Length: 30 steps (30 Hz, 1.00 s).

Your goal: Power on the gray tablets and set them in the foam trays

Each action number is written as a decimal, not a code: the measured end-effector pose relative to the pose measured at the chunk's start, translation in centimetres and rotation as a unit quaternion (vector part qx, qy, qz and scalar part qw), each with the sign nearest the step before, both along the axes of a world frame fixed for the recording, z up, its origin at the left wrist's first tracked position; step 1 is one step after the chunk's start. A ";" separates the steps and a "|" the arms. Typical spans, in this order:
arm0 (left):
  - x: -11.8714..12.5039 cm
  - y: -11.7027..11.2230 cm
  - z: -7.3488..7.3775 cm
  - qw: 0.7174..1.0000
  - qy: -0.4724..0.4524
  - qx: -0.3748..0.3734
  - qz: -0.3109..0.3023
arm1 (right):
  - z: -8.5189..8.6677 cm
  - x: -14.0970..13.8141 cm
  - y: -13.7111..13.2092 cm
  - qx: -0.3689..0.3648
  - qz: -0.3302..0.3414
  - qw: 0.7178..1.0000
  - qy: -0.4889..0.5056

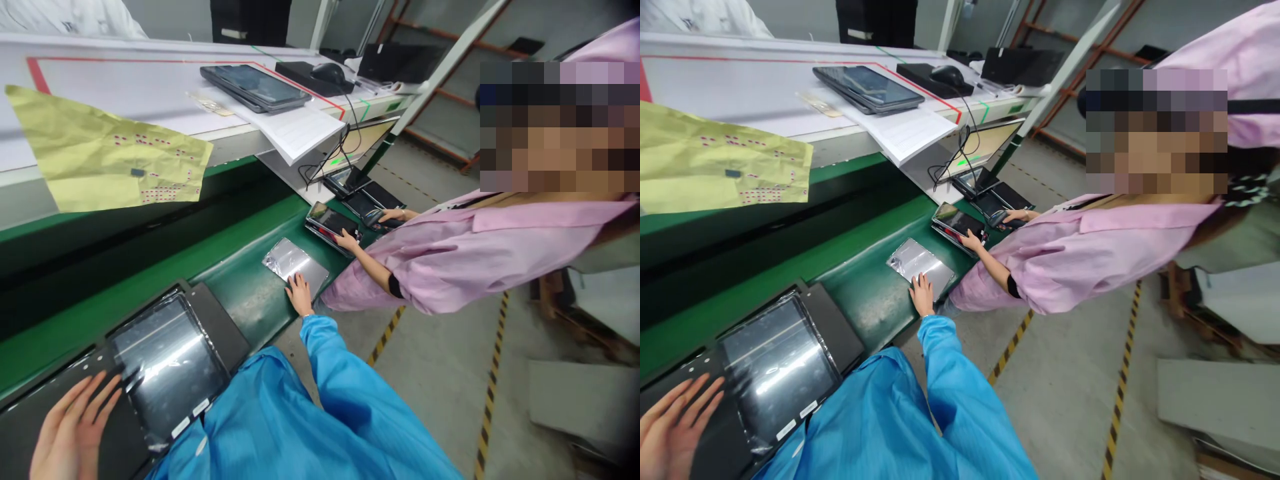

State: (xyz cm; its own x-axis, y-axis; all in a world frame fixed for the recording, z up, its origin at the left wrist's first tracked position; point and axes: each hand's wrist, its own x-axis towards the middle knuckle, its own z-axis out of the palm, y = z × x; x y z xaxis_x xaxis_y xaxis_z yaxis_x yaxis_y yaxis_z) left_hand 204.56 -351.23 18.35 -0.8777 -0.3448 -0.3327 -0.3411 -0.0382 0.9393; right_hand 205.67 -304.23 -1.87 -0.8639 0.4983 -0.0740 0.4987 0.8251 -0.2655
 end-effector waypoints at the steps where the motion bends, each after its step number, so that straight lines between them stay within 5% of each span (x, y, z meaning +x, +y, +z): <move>1: 0.0 0.5 0.3 0.999 -0.009 0.025 0.021 | -0.1 -0.4 -0.2 0.003 -0.001 1.000 -0.003; 11: 0.7 1.8 1.6 0.993 -0.031 0.074 0.082 | 0.8 -5.8 -0.6 -0.001 -0.018 0.999 -0.032; 19: 1.3 1.4 0.3 0.994 -0.035 0.072 0.076 | 2.4 -4.9 1.8 -0.018 -0.053 0.995 -0.086; 30: 1.3 1.7 0.5 0.993 -0.035 0.079 0.082 | 1.3 -6.7 0.3 0.007 -0.017 0.996 -0.091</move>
State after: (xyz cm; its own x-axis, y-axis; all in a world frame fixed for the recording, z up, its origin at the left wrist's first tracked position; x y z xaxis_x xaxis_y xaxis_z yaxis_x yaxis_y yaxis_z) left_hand 205.90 -349.54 18.85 -0.7868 -0.4191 -0.4530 -0.3830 -0.2441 0.8909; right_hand 199.02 -303.96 -0.60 -0.8192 0.5291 -0.2211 0.5653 0.8100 -0.1561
